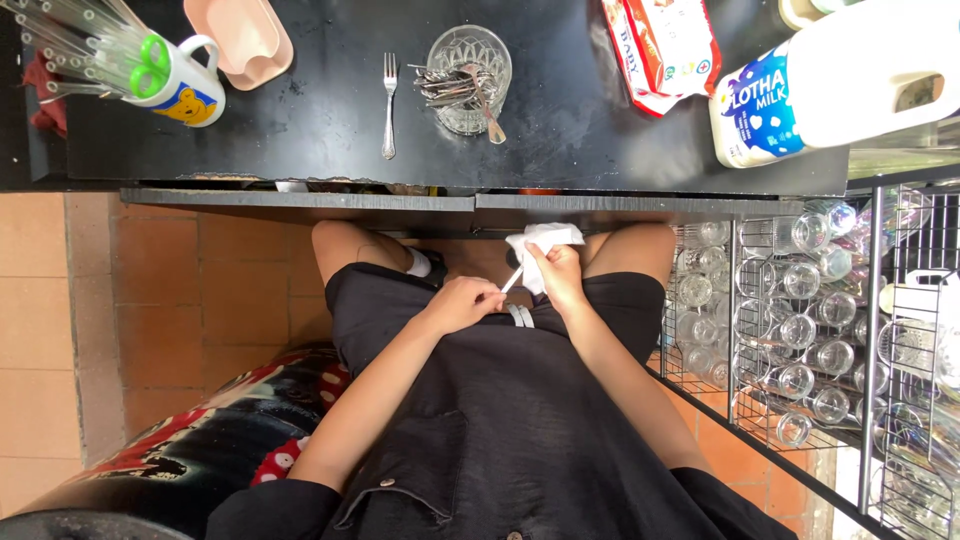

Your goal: Wiping and cleaning metal forks with a white cloth at a coffee shop counter.

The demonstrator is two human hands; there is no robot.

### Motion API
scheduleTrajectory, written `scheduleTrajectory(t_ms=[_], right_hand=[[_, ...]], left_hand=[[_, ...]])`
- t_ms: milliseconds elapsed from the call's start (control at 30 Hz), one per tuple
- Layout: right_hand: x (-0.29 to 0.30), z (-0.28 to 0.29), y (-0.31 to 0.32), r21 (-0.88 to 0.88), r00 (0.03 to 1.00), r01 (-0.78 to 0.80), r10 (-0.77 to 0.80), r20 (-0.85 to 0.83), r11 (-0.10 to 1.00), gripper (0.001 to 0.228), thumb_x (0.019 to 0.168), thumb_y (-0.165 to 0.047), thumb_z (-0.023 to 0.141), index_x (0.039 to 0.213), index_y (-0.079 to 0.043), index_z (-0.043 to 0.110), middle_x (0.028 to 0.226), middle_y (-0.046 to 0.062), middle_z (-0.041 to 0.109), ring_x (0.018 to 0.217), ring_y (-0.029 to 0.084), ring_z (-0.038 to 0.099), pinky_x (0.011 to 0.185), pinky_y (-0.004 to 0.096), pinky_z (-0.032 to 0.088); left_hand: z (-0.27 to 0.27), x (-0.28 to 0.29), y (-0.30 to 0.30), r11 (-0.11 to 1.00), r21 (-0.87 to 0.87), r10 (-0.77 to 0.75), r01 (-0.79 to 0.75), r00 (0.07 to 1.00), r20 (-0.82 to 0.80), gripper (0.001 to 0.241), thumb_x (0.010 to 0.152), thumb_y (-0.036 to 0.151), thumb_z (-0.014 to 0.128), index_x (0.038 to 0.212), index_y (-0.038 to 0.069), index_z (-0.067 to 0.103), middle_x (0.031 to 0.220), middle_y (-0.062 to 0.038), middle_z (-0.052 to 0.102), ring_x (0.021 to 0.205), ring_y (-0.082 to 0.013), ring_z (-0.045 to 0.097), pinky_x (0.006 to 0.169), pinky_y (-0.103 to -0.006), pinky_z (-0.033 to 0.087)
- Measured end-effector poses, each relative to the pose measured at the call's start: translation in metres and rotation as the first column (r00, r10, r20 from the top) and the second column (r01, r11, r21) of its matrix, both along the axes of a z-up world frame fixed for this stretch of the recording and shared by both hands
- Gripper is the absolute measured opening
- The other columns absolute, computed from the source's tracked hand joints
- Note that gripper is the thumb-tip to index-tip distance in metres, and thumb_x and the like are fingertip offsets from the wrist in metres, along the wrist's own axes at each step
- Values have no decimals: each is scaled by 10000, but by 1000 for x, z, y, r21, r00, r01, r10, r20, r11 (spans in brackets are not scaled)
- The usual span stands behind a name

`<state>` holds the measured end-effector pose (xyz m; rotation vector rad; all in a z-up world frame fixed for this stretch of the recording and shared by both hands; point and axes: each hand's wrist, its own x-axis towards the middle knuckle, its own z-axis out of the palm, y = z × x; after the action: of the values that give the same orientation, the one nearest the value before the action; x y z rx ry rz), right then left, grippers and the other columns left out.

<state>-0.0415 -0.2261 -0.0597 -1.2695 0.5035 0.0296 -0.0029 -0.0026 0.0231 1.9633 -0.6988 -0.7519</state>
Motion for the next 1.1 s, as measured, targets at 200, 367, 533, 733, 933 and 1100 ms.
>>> scheduleTrajectory(t_ms=[200, 367, 533, 733, 933, 1100], right_hand=[[-2, -16, -3, -45, 997, 9, -12, -75, 999, 410, 1099, -300, 550, 825, -25, 682, 715, 17, 677, 594, 61, 590, 555, 223, 464], [-4, -27, -6, 356, 998, 49, -35, -44, 933, 183, 1043, -161, 530, 1011, -28, 651, 903, 37, 695, 780, 97, 673, 675, 263, 545], [-1, -11, 1, 414, 995, 60, -21, -100, 908, 197, 963, -40, 504, 1061, -20, 674, 958, 46, 735, 841, 118, 718, 744, 263, 577], [-5, -26, 0, -54, 984, -151, 145, -102, 987, 176, 1057, 9, 582, 1027, 52, 750, 903, 79, 723, 771, 111, 619, 676, 262, 484], [4, -1, 5, -163, 980, 48, -78, -183, 985, 196, 995, 29, 511, 1004, 19, 707, 931, 69, 765, 816, 122, 721, 713, 265, 578], [4, 10, 6, 118, 974, -113, 134, -185, 987, 148, 971, -3, 559, 1052, 12, 683, 947, 76, 765, 807, 151, 738, 730, 300, 627]], left_hand=[[-1, 2, -1, 998, 16, 62, -60, 976, -207, 266, 978, 281, 637, 861, 68, 745, 769, -39, 745, 698, -139, 720, 654, -294, 549], [7, 5, -2, 992, 84, 107, -93, 977, -183, 294, 978, 295, 630, 859, 59, 757, 749, -41, 743, 669, -141, 701, 633, -304, 527], [3, 6, 0, 986, 134, 128, -103, 973, -193, 307, 977, 309, 619, 863, 64, 765, 739, -39, 742, 661, -143, 692, 628, -313, 518], [3, 6, -2, 990, 128, 78, -66, 993, -94, 255, 958, 297, 640, 875, 98, 777, 778, -54, 739, 700, -187, 703, 657, -332, 525], [0, 8, -4, 994, 78, 78, -74, 995, -57, 243, 958, 285, 664, 870, 86, 772, 797, -64, 733, 690, -204, 688, 638, -344, 519], [5, 12, -3, 987, 43, 161, -156, 973, -167, 235, 979, 228, 628, 894, 54, 762, 771, -53, 740, 618, -173, 642, 580, -327, 478]])
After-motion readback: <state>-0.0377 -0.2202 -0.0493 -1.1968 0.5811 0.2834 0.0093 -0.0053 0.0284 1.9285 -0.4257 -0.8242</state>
